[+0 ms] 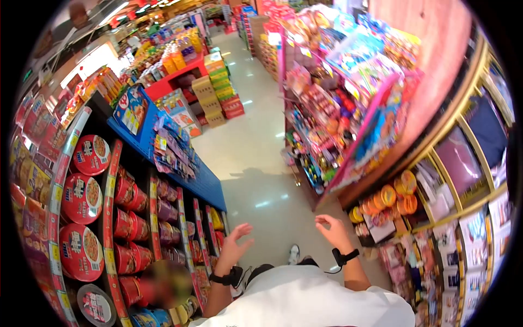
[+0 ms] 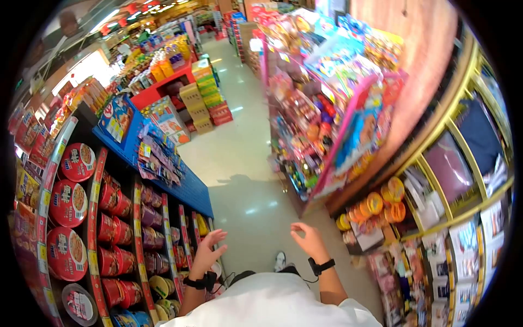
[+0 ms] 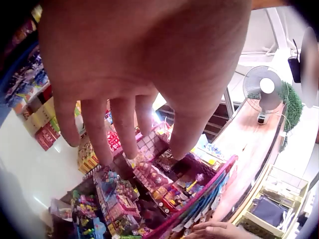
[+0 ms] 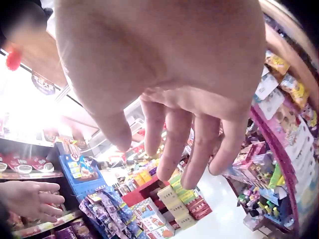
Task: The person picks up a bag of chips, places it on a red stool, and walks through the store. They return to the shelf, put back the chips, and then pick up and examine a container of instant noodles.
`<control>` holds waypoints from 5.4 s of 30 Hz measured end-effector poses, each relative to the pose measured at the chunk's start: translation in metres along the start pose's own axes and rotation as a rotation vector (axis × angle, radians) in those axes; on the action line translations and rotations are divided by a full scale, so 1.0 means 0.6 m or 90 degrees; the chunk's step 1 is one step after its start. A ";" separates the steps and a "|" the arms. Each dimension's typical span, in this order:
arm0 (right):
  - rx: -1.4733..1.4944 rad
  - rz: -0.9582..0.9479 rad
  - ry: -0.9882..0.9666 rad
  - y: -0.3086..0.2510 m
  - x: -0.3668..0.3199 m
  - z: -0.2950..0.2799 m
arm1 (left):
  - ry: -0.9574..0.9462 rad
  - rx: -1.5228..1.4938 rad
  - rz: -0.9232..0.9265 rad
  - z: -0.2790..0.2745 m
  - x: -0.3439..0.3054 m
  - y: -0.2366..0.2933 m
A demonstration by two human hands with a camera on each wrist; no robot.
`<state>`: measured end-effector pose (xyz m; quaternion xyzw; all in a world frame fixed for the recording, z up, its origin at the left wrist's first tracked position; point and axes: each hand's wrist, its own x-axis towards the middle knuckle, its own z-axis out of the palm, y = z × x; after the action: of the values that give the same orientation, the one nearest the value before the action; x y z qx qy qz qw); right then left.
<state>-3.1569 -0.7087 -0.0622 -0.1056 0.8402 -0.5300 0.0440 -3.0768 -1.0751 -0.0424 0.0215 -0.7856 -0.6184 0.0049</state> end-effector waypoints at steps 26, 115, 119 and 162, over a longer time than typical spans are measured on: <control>-0.107 -0.022 -0.122 -0.138 0.779 0.228 | 0.022 -0.042 -0.015 -0.351 0.688 -0.098; -0.076 0.013 0.065 -0.163 1.486 0.343 | -0.219 -0.030 0.059 -0.565 1.552 -0.084; -0.084 0.027 0.066 -0.165 1.480 0.344 | -0.220 -0.016 0.068 -0.568 1.553 -0.078; -0.013 0.055 0.124 -0.156 1.455 0.356 | -0.230 -0.033 0.073 -0.576 1.541 -0.086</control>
<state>-3.9553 -1.1318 -0.0375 -0.0181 0.8496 -0.5269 -0.0162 -3.9873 -1.4599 -0.0288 -0.1347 -0.7572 -0.6311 -0.1008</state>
